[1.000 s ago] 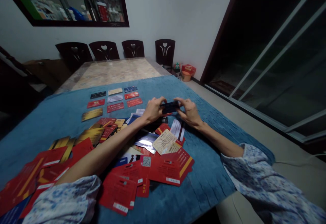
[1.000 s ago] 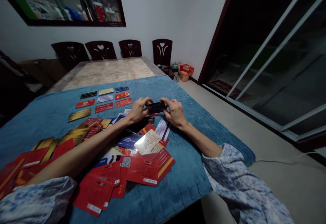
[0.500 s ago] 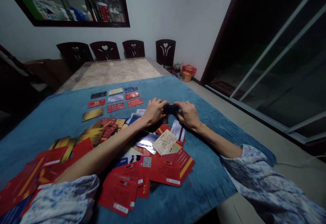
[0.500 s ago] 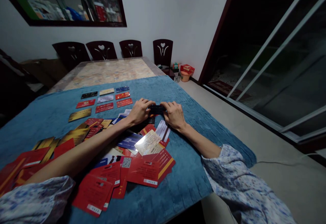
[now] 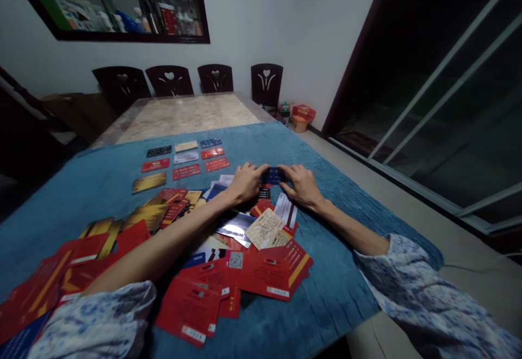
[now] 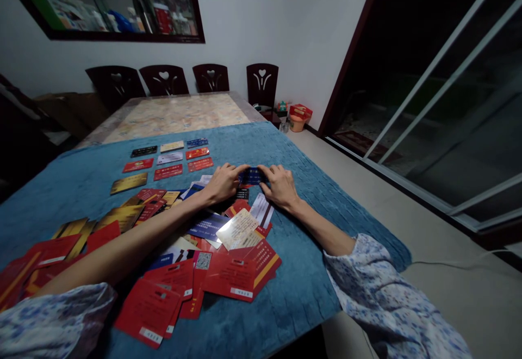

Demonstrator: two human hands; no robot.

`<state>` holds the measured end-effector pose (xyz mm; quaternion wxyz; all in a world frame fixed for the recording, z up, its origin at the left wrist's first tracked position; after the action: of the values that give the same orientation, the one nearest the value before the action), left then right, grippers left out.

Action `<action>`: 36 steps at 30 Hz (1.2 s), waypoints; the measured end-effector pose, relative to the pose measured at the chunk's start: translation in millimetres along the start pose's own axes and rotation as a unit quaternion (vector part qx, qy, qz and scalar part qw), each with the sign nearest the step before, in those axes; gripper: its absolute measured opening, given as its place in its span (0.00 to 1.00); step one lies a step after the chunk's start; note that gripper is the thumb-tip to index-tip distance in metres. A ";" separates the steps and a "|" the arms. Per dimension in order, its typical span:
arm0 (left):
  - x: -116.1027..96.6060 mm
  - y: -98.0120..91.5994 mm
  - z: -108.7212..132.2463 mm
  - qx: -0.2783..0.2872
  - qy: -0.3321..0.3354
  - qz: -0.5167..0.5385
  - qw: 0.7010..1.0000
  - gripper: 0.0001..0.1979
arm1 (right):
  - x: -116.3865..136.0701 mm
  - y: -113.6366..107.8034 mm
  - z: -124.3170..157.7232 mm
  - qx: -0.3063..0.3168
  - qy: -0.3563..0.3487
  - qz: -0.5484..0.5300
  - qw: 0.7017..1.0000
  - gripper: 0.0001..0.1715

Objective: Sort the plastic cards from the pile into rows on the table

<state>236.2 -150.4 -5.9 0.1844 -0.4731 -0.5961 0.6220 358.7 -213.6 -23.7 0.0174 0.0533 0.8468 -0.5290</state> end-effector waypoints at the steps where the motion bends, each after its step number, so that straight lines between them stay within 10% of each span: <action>1: 0.6 0.5 -0.5 0.000 -0.001 0.006 1.000 0.31 | -0.4 1.4 0.0 -0.001 -0.003 0.001 1.000 0.28; 36: 19.5 -25.3 6.4 -0.006 0.005 0.014 1.000 0.26 | 14.1 -6.4 -27.0 0.004 -0.095 0.025 0.995 0.31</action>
<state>213.2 -132.9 9.1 0.1763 -0.4859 -0.5918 0.6186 344.7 -191.2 -7.3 0.1108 0.0245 0.8374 -0.5347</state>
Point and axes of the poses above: each hand's wrist, its own z-axis away from the middle knuckle, its own y-axis out of the palm, x = y × z, the point moved 9 cm from there along -z, towards the middle knuckle, and after that the axes turned 15 degrees about z, right-handed, at the moved point
